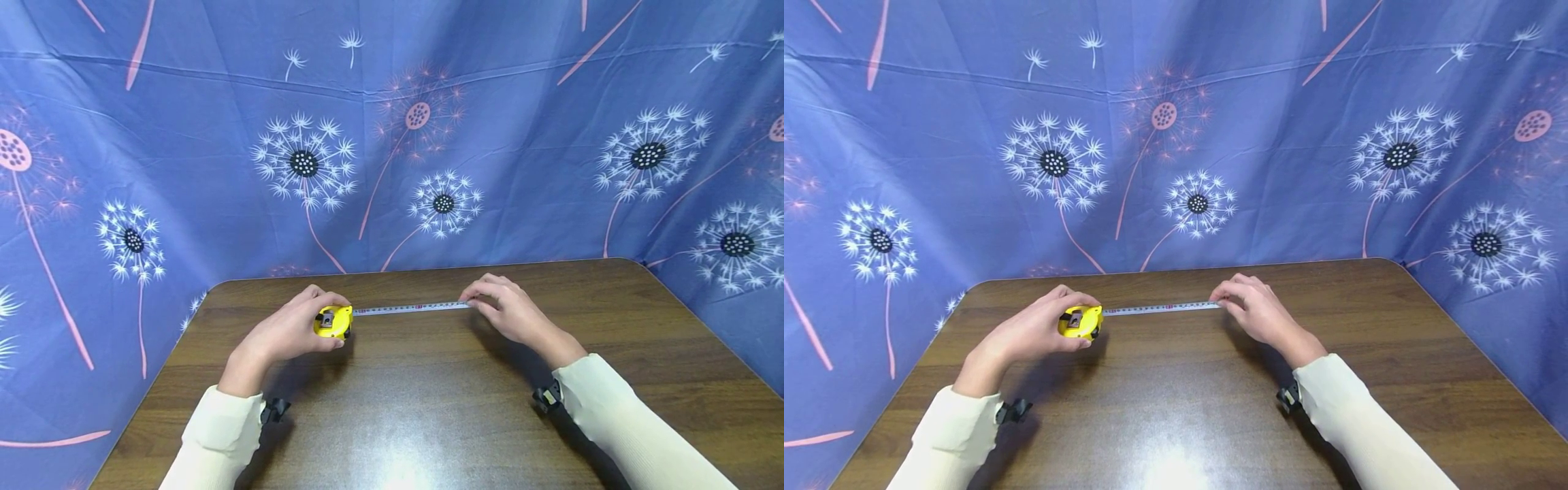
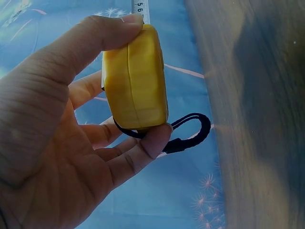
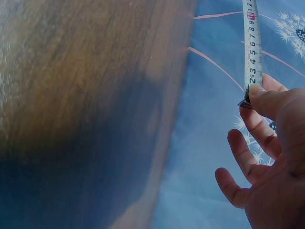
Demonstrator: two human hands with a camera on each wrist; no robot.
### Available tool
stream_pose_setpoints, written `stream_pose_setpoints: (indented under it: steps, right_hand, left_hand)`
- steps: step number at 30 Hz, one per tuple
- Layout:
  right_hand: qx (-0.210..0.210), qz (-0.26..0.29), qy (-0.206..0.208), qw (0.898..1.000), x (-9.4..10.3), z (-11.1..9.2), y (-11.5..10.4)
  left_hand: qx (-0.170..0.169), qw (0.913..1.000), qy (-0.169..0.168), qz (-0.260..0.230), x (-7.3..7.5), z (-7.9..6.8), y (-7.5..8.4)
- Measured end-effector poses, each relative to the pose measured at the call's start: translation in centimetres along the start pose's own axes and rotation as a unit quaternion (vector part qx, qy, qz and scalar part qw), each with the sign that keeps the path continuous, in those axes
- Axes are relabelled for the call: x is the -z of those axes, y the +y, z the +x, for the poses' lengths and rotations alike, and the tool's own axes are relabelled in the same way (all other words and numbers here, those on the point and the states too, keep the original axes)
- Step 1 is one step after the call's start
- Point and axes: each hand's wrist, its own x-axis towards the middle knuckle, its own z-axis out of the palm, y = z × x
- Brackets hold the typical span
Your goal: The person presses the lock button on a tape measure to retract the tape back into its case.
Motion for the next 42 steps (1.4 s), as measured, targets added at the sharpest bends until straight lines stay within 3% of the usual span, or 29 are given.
stream_pose_setpoints:
  steps: [10,18,42]
  right_hand:
    - [-0.021,0.000,-0.015,1.000,-0.2,0.0,-0.3]
    - [-0.027,0.004,-0.019,0.999,-0.5,-0.1,-0.4]
    - [-0.012,0.010,-0.016,1.000,-1.2,0.1,-0.8]
  left_hand:
    - [-0.016,0.9998,-0.001,-0.009,0.0,0.4,0.4]
    - [-0.010,0.9999,-0.005,-0.005,-0.2,0.4,0.6]
    - [-0.007,0.9998,-0.020,0.001,-0.6,1.3,1.6]
